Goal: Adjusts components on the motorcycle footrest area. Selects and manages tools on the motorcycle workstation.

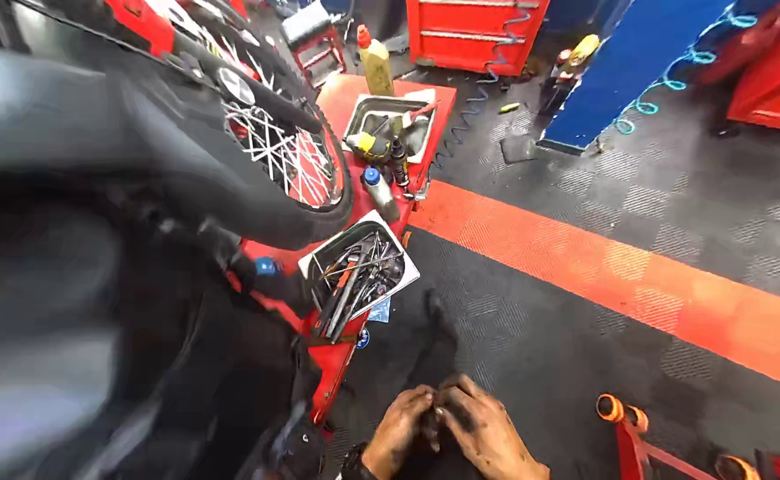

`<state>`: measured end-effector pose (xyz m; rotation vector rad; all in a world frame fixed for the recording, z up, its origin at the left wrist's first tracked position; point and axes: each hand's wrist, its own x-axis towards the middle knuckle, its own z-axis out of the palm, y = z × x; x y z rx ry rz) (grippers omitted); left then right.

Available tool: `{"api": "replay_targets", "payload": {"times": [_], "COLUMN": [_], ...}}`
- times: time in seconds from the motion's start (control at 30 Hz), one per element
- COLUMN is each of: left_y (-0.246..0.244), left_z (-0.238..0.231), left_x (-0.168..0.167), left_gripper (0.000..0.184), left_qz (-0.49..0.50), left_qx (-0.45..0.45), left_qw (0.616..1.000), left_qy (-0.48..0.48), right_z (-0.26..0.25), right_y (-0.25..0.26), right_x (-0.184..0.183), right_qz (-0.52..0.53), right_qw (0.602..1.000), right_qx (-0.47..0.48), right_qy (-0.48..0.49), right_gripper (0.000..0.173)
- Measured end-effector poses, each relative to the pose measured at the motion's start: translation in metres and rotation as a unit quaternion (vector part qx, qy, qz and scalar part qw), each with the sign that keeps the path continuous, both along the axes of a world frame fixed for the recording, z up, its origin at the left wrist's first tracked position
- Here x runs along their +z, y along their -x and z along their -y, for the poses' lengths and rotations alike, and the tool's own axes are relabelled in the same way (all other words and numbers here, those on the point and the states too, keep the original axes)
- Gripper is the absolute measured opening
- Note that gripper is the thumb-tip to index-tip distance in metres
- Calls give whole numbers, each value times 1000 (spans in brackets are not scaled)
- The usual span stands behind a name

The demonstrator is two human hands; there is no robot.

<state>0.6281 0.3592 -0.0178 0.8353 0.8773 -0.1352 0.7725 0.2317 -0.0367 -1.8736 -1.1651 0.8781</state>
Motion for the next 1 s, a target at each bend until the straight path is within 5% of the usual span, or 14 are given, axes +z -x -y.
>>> {"api": "replay_targets", "payload": {"times": [0.23, 0.43, 0.77, 1.0], "left_y": [-41, -37, -44, -103], "left_z": [-80, -85, -50, -43], "left_x": [14, 34, 41, 47], "left_gripper": [25, 25, 42, 33], "left_qz": [-26, -103, -74, -46], "left_qx": [97, 285, 642, 768], "left_qw": [995, 952, 763, 638], "left_qy": [3, -46, 12, 22], "right_z": [-135, -211, -243, -274], "right_y": [-92, -99, -97, -161], "right_x": [21, 30, 13, 16], "right_qz": [-45, -55, -48, 1], "right_qw": [978, 929, 779, 720], "right_qx": [194, 362, 624, 684], "right_qy": [60, 56, 45, 117], "right_gripper": [28, 34, 30, 37]}}
